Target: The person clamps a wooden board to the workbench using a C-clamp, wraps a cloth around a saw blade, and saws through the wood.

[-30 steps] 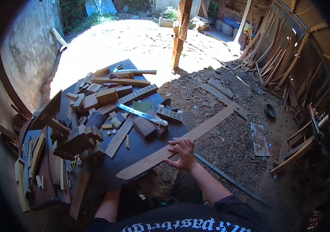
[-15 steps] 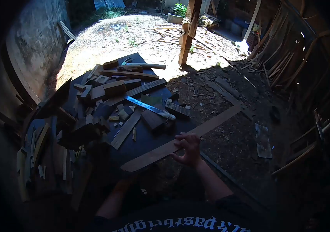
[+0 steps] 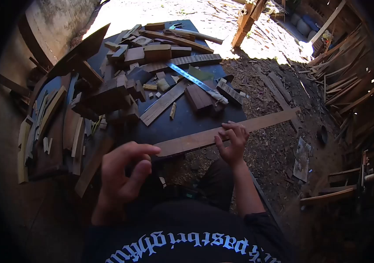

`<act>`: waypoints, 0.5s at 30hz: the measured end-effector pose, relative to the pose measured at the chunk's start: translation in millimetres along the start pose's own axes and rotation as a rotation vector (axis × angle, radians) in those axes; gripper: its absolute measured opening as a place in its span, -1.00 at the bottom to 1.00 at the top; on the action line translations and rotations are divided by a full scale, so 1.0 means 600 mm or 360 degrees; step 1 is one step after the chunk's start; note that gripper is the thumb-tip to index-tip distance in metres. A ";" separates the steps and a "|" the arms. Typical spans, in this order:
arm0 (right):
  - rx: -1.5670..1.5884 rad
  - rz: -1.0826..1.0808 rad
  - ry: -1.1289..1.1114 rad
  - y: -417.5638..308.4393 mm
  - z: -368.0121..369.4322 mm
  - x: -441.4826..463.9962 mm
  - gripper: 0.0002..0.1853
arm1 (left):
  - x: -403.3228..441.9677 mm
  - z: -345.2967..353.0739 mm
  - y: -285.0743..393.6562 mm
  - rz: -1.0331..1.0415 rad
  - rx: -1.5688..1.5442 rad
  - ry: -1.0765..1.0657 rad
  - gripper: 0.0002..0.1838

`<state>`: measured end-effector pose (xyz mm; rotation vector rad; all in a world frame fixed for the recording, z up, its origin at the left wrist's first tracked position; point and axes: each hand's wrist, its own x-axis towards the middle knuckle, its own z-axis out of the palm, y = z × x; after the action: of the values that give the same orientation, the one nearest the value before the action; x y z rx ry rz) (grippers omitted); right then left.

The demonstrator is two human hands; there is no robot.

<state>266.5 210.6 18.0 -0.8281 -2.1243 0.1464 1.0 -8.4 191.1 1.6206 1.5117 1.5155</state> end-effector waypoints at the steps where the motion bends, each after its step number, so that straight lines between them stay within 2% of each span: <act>1: 0.0001 -0.0010 0.0024 0.000 0.004 0.002 -0.80 | 0.007 -0.029 0.016 0.0422 0.0083 0.0294 -0.58; 2: 0.0015 -0.0013 0.0015 -0.001 0.007 0.004 -0.81 | 0.019 -0.051 0.039 0.0736 0.0147 0.0523 -0.32; 3: 0.0018 -0.0002 0.0011 -0.004 0.006 0.002 -0.82 | 0.038 -0.067 0.058 0.0999 0.0198 0.0642 -0.33; 5: 0.0023 0.0002 0.0024 -0.003 0.008 0.003 -0.84 | 0.064 -0.075 0.084 0.1272 0.0197 0.0615 -0.34; 9: -0.0017 -0.0018 0.0046 -0.005 0.008 0.006 -0.86 | 0.111 -0.046 0.084 0.1301 0.0049 0.0353 -0.37; 15: -0.0056 -0.0078 -0.0061 -0.012 -0.005 0.020 -0.90 | 0.117 -0.038 0.064 0.1285 -0.0070 0.0282 -0.40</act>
<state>259.8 212.0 30.7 -0.7986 -2.1870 0.1006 -19.0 35.4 259.4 2.2658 0.9023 2.1145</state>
